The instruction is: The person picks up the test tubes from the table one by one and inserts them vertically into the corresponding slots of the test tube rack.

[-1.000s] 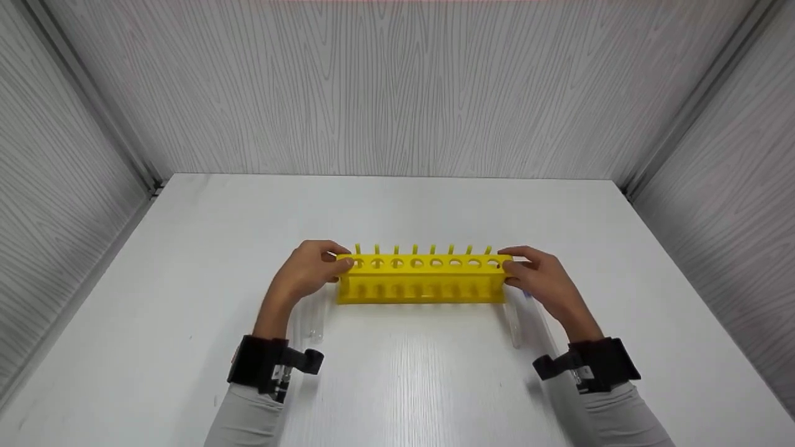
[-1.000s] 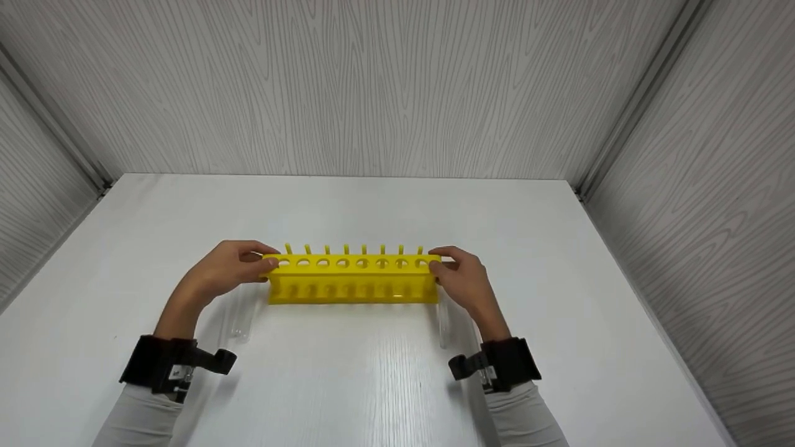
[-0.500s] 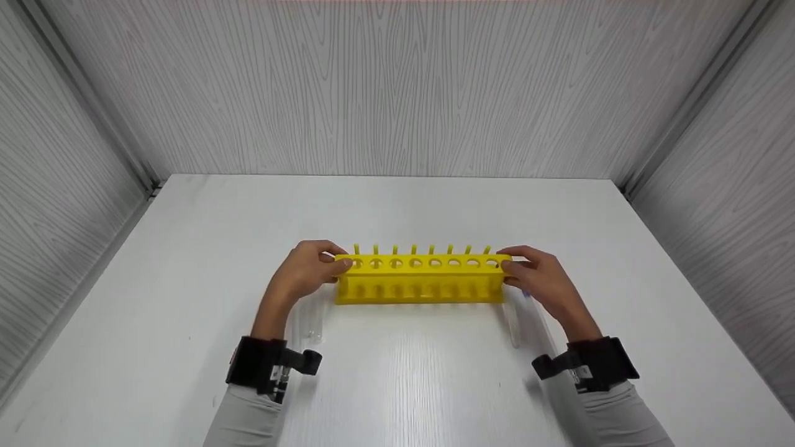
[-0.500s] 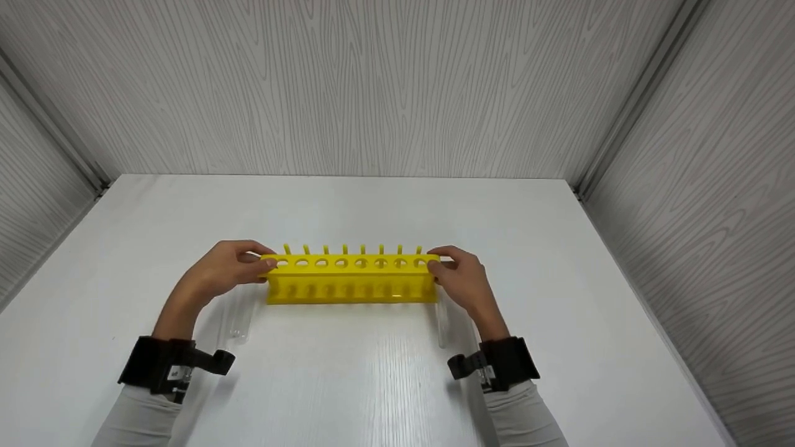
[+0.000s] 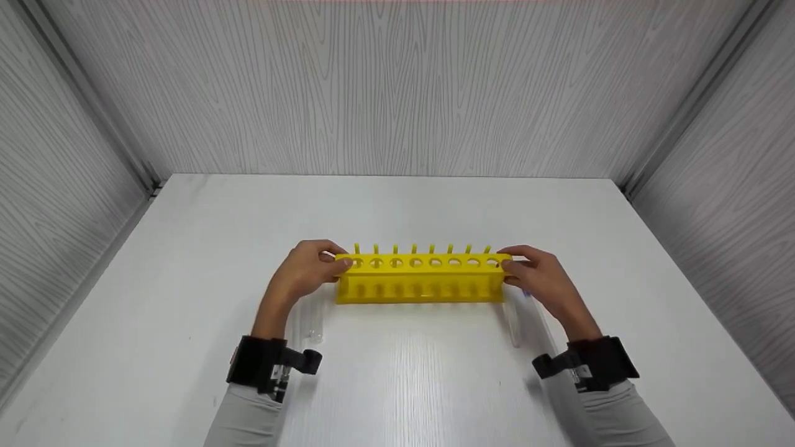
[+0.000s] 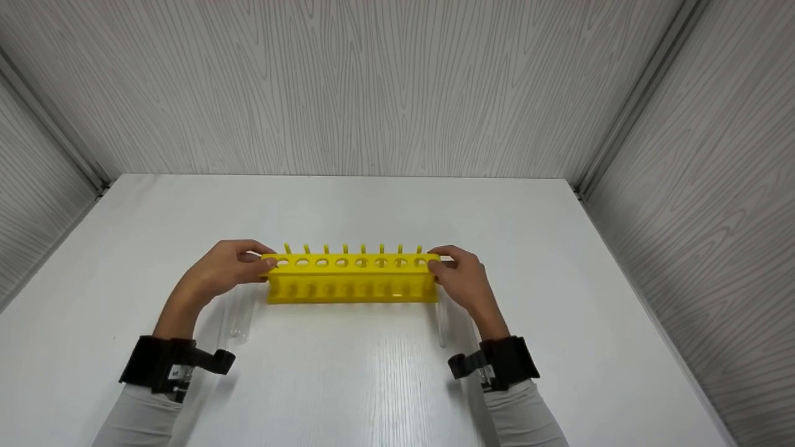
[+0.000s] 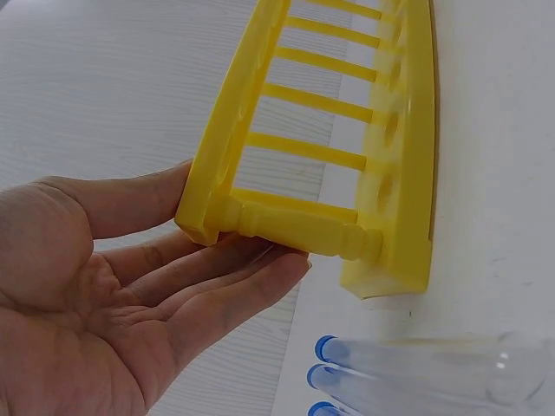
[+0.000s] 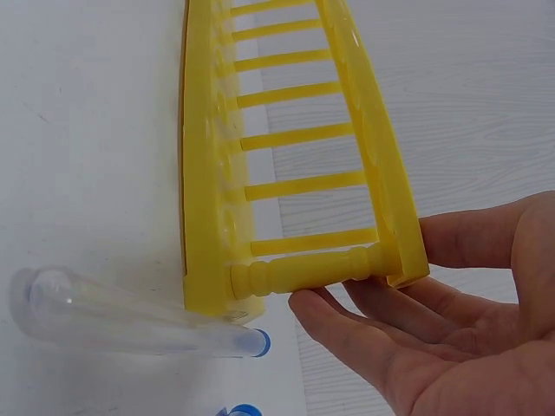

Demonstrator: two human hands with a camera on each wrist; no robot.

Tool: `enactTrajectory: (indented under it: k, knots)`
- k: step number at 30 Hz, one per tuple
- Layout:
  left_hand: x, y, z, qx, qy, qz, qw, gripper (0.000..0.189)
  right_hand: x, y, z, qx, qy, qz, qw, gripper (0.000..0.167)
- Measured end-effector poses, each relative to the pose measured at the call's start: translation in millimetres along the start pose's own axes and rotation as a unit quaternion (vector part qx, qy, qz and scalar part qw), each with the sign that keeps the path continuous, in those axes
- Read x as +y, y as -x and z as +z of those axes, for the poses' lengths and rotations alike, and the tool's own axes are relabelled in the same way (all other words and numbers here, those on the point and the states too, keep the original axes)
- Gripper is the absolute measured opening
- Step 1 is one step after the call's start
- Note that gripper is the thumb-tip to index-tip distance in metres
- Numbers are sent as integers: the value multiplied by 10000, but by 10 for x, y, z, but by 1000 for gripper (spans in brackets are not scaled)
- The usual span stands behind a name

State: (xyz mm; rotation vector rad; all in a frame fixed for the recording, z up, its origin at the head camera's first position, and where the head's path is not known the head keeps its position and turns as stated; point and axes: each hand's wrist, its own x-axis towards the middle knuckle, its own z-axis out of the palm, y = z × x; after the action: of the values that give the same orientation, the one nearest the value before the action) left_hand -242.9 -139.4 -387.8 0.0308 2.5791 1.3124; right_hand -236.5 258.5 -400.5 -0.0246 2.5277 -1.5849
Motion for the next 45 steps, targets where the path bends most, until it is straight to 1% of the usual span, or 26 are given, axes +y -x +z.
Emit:
enactTrajectory:
  k: [9,14,18,22,25,28,32,37,41,45]
  knots:
    - [6,-2,-6,-24,-98,-39,9999,37,-4,-23,1,49,149,50,9999,44]
    - [5,-6,-8,-31,-129,-8,9999,37,-27,-19,-17,277,563,31,9980,44]
    - [9,-4,-9,-43,-139,-8,9999,37,-55,20,-78,582,907,-73,9942,43]
    - [8,0,-11,-39,-127,-31,9999,36,-76,69,-144,822,1133,-227,9899,43]
    - [5,1,-9,-35,-131,-49,9999,36,-82,93,-184,976,1351,-282,9856,43]
    - [2,1,-9,-43,-132,-46,9999,36,-74,109,-226,1050,1629,-270,9807,43]
    - [-1,5,-13,-51,-120,-43,9999,36,-52,114,-271,937,1904,-136,9771,45]
    - [5,7,-14,-64,-94,-43,9999,37,-2,88,-286,658,2291,58,9712,50]
    - [8,2,-13,-69,-97,-73,9999,37,35,58,-291,328,2602,399,9642,57]
    - [6,-1,-11,-80,-114,-103,9999,37,64,38,-289,-22,2729,785,9588,63]
